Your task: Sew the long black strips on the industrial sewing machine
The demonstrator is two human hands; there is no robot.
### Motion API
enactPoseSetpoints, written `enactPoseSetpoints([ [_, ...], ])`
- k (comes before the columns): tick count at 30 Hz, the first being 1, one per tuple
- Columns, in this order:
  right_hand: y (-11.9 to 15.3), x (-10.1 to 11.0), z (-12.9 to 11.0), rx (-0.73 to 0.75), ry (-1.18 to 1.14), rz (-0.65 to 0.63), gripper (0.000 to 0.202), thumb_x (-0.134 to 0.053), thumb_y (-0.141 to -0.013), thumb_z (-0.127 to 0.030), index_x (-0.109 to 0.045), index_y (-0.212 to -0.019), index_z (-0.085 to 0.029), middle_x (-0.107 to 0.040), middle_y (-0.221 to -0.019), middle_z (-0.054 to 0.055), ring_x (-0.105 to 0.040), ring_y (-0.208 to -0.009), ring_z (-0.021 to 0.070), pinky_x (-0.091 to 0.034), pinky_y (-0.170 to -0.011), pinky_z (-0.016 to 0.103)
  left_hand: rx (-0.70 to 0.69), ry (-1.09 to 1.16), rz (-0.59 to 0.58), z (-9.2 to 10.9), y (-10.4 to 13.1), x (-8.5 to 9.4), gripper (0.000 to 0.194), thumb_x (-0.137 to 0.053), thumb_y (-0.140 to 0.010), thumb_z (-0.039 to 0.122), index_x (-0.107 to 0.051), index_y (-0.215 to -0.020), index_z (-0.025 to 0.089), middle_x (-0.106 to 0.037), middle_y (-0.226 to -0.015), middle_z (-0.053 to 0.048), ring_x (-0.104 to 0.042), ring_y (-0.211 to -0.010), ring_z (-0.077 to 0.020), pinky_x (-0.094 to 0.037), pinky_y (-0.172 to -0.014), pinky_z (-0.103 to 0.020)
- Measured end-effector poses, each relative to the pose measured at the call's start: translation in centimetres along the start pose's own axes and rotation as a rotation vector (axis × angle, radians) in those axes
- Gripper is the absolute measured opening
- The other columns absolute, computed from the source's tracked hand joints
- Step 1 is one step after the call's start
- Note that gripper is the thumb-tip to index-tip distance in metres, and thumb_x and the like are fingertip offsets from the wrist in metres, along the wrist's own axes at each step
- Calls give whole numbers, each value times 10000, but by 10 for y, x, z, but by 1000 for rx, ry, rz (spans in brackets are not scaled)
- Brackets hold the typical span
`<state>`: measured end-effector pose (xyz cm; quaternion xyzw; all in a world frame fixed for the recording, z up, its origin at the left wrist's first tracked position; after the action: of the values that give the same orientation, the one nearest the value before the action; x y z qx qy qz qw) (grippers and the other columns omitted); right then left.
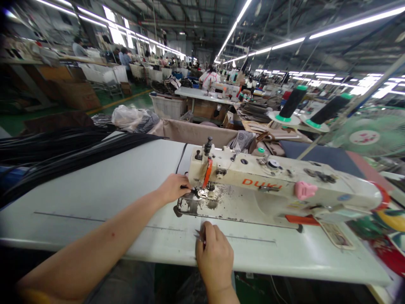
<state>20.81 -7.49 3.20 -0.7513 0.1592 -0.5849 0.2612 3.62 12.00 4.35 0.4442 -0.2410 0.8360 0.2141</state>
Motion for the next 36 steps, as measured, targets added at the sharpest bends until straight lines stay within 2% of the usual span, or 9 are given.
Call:
enactPoseSetpoints([
  [8,-2,3,-2,-3,2,-13,200,-486,-879,-154,-609,-1026,-213,-631,-768,13,-557,-671,182,-361,-650,298,124,63,-8,8,5,2,109,-712,-822,184,-778,-893,234,-746,-985,-9,-689,-954,-181,-538,-903,-280],
  [12,-2,3,-2,-4,-6,-17,188,-486,-877,-153,-596,-1012,-224,-627,-759,5,-550,-663,183,-354,-647,302,200,83,-16,14,14,-3,95,-705,-818,170,-760,-880,217,-714,-964,-15,-694,-832,-158,-564,-794,-263],
  [15,-2,2,-2,-9,-12,-15,195,-492,-861,-151,-594,-1010,-224,-623,-764,0,-544,-662,181,-350,-642,301,244,106,-19,23,26,-9,126,-718,-809,175,-749,-928,207,-696,-970,-23,-693,-797,-152,-568,-746,-256],
  [23,-1,2,-3,-13,-23,-23,205,-498,-834,-139,-590,-997,-225,-616,-762,1,-542,-679,179,-344,-650,295,389,161,-29,52,43,-25,160,-668,-811,120,-692,-958,180,-655,-1095,-69,-674,-847,-159,-566,-782,-265],
  [27,2,-2,0,-26,-40,12,203,-492,-845,-140,-603,-993,-223,-615,-762,5,-529,-670,175,-335,-646,293,416,142,-32,61,43,-29,194,-616,-821,105,-686,-991,168,-642,-1122,-98,-679,-862,-163,-566,-834,-268],
  [30,4,-5,0,-30,-38,20,228,-496,-852,-140,-612,-1034,-213,-620,-785,6,-532,-682,173,-343,-656,291,432,134,-61,67,43,-27,178,-612,-847,187,-685,-1007,164,-646,-1115,-116,-689,-858,-179,-572,-821,-272],
  [33,3,-3,0,-30,-38,6,230,-500,-851,-125,-607,-1035,-212,-618,-792,2,-536,-697,174,-352,-667,295,402,59,-116,73,43,-22,198,-601,-863,252,-685,-1027,180,-664,-1109,-120,-699,-907,-226,-571,-858,-320],
  [36,2,-1,-2,-29,-38,-31,231,-503,-851,-114,-600,-1037,-211,-621,-799,5,-543,-709,176,-363,-676,292,347,-18,-175,76,47,-21,230,-543,-877,209,-677,-1062,194,-673,-1129,-119,-699,-982,-255,-557,-899,-337],
])
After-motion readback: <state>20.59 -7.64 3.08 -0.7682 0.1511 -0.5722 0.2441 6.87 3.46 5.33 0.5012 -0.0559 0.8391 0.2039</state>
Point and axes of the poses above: each hand's wrist, its own y-axis away from the middle knuckle, its own x-axis out of the back of the hand, z = x × y, the point moved 4 cm from there along -y, towards the middle knuckle
